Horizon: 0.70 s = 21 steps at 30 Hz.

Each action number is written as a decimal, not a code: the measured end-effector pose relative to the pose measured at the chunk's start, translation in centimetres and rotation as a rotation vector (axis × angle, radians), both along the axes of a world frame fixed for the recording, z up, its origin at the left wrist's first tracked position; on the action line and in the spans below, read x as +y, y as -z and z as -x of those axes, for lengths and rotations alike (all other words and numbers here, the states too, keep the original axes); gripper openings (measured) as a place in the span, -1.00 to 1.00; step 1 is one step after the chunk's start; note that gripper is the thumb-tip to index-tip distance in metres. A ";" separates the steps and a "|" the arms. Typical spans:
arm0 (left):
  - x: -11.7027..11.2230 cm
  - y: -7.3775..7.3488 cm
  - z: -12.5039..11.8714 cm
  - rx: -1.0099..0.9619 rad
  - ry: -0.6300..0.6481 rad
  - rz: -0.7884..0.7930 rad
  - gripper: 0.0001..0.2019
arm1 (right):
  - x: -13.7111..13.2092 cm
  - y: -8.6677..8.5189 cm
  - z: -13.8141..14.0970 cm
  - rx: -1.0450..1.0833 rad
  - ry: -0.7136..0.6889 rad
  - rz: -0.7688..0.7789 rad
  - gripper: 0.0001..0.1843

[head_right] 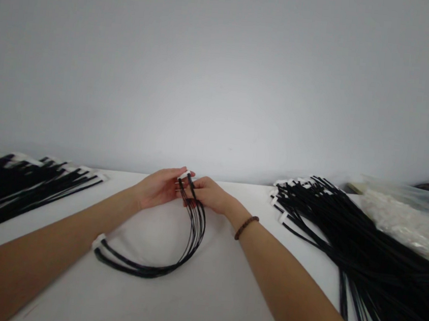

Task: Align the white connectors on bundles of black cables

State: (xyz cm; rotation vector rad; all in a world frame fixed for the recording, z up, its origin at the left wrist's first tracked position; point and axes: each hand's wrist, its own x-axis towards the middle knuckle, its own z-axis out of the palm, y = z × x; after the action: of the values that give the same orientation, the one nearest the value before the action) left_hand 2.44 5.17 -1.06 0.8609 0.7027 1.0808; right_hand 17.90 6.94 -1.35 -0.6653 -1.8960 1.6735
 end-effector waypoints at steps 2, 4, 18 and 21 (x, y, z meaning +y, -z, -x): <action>0.0 0.1 -0.1 0.042 0.024 -0.025 -0.85 | -0.1 0.1 0.1 0.004 0.012 -0.053 -0.70; -0.2 0.0 -0.3 0.066 0.038 -0.052 -0.86 | -0.3 0.1 0.3 0.016 0.052 -0.090 -0.71; -0.4 -0.4 -0.7 0.141 -0.043 -0.084 -0.88 | 0.3 0.9 0.6 0.144 0.218 -0.006 -0.60; -0.3 -0.4 -0.8 0.157 -0.068 -0.076 -0.87 | 0.2 0.7 0.4 0.140 0.179 0.025 -0.62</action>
State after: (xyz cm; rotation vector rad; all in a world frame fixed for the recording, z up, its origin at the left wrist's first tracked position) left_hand 3.24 4.89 -0.68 1.0011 0.8310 1.1140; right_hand 17.48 7.14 -2.05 -0.6879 -1.6702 1.5897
